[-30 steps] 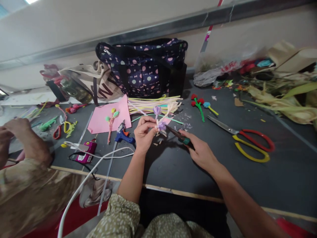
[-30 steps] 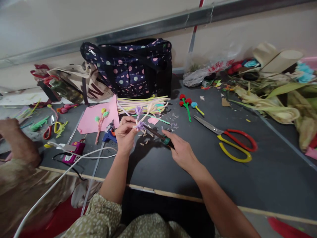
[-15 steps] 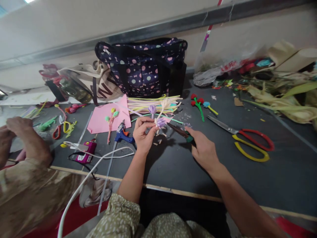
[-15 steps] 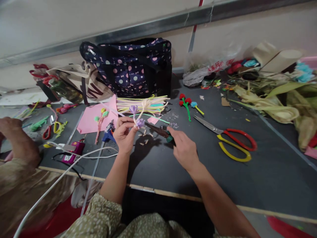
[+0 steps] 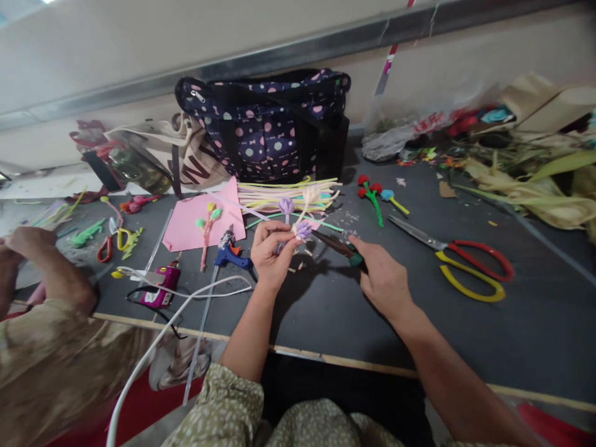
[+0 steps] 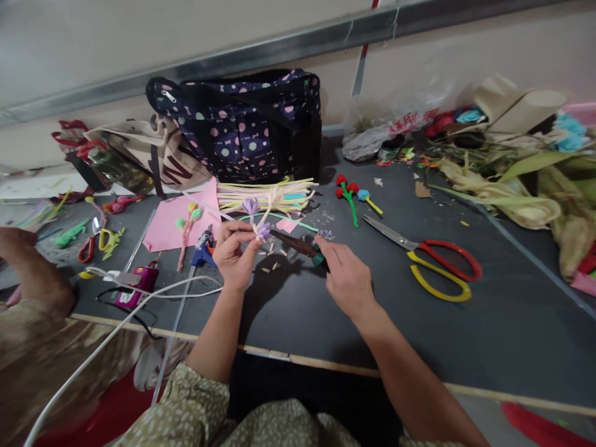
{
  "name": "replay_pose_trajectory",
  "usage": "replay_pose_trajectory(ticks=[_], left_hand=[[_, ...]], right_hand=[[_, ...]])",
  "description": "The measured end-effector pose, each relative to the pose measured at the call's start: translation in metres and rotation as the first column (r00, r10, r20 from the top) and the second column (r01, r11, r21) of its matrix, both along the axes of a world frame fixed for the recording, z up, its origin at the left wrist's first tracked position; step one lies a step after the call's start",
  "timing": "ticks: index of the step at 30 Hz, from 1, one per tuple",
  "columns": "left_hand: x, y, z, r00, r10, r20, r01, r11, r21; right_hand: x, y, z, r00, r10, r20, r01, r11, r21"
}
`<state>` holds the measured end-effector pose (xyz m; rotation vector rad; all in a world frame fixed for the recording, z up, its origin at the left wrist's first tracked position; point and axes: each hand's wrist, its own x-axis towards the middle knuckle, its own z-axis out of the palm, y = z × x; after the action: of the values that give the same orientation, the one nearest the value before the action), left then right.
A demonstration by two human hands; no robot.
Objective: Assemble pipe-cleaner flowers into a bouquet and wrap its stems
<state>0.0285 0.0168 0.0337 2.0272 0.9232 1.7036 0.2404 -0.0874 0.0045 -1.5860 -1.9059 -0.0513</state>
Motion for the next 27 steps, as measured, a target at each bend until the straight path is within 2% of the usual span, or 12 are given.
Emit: replay_pose_trajectory(ticks=[20, 27], left_hand=[[0.0005, -0.0013, -0.0015, 0.999, 0.047, -0.016, -0.046, 0.999, 0.024], [-0.0004, -0.0006, -0.0021, 0.999, 0.051, -0.009, -0.051, 0.999, 0.009]], right_hand=[[-0.0015, -0.0015, -0.0003, 1.000, 0.025, -0.012, -0.025, 0.999, -0.029], [-0.0031, -0.0027, 0.0016, 0.995, 0.068, -0.075, -0.074, 0.994, -0.083]])
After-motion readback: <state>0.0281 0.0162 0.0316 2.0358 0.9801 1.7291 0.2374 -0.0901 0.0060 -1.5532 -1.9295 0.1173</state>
